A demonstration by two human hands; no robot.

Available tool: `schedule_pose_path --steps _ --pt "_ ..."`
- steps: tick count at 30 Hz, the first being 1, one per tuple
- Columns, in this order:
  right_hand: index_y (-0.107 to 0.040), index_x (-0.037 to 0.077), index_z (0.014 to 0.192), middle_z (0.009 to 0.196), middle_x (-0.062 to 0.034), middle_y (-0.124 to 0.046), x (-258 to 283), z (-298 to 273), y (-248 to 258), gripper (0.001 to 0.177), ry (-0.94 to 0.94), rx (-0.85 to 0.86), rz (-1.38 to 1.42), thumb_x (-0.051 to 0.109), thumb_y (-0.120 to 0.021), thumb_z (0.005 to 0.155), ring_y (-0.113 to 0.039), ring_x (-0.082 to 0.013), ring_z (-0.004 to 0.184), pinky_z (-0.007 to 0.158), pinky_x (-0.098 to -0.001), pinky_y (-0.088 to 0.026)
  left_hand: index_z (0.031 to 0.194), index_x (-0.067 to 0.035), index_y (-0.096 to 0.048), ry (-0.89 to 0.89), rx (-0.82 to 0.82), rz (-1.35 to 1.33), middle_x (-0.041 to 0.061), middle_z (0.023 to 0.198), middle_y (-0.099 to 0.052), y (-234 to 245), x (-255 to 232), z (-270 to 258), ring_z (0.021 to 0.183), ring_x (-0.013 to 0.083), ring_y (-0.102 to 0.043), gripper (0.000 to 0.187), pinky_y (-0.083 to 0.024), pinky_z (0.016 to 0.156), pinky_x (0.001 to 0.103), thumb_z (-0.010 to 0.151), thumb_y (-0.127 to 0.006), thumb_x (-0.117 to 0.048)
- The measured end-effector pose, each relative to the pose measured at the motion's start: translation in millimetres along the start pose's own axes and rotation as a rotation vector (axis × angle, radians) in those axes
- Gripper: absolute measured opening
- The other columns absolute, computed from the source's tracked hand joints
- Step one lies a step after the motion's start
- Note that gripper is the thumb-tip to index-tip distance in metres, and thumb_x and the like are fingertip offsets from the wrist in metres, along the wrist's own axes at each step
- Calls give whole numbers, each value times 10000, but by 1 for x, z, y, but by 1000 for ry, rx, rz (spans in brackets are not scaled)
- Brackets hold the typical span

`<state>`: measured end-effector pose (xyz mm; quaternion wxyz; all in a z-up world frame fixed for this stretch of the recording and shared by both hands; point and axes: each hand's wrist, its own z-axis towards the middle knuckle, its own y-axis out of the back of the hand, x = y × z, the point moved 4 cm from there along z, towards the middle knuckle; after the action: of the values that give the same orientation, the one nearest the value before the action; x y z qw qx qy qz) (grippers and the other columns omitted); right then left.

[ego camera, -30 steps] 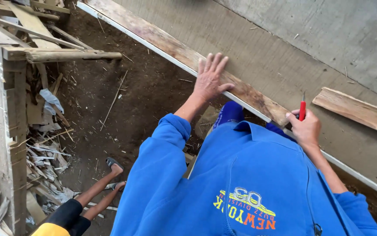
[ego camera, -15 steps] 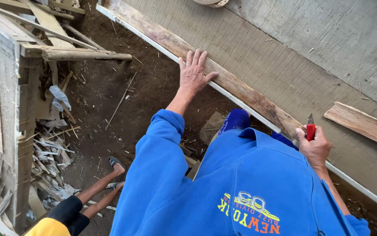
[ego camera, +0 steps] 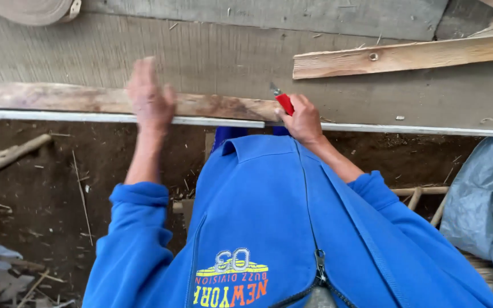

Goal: Using a utility knife to cut and score thin wooden strips or bark.

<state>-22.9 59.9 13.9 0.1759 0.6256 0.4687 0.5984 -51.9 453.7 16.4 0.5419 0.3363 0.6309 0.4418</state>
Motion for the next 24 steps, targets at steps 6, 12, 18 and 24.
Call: schedule_pose_path --steps 6,12,18,24 --pt "-631 96 1136 776 -24 -628 -47 -14 30 351 -405 -44 186 307 -739 876 -568 -246 689 699 -410 -459 1224 -60 -719 -434 201 -387 148 1143 -763 -52 -186 88 1010 330 -719 249 -607 775 465 991 -637 -97" --pt "-435 -7 1498 759 -49 -606 -11 -21 59 571 -442 94 511 279 -588 1027 -669 -158 531 516 -287 -649 973 -227 -772 -762 440 -252 71 879 -791 -142 -319 165 779 349 -737 243 -549 565 509 739 -834 -224" --pt "-521 102 1217 630 -84 -662 -29 -33 61 332 -520 128 402 341 -549 989 -685 -273 528 607 -426 -532 1093 -147 -654 -1017 603 159 99 922 -767 -205 -379 152 859 343 -753 793 -606 660 488 521 -1018 -558" --pt "-661 167 1222 677 -123 -721 -117 -77 36 335 -676 -189 516 249 -717 902 -747 -223 606 503 -330 -609 1018 -204 -597 -901 515 185 -19 786 -690 -219 -362 126 777 240 -755 535 -621 611 438 733 -880 -557"
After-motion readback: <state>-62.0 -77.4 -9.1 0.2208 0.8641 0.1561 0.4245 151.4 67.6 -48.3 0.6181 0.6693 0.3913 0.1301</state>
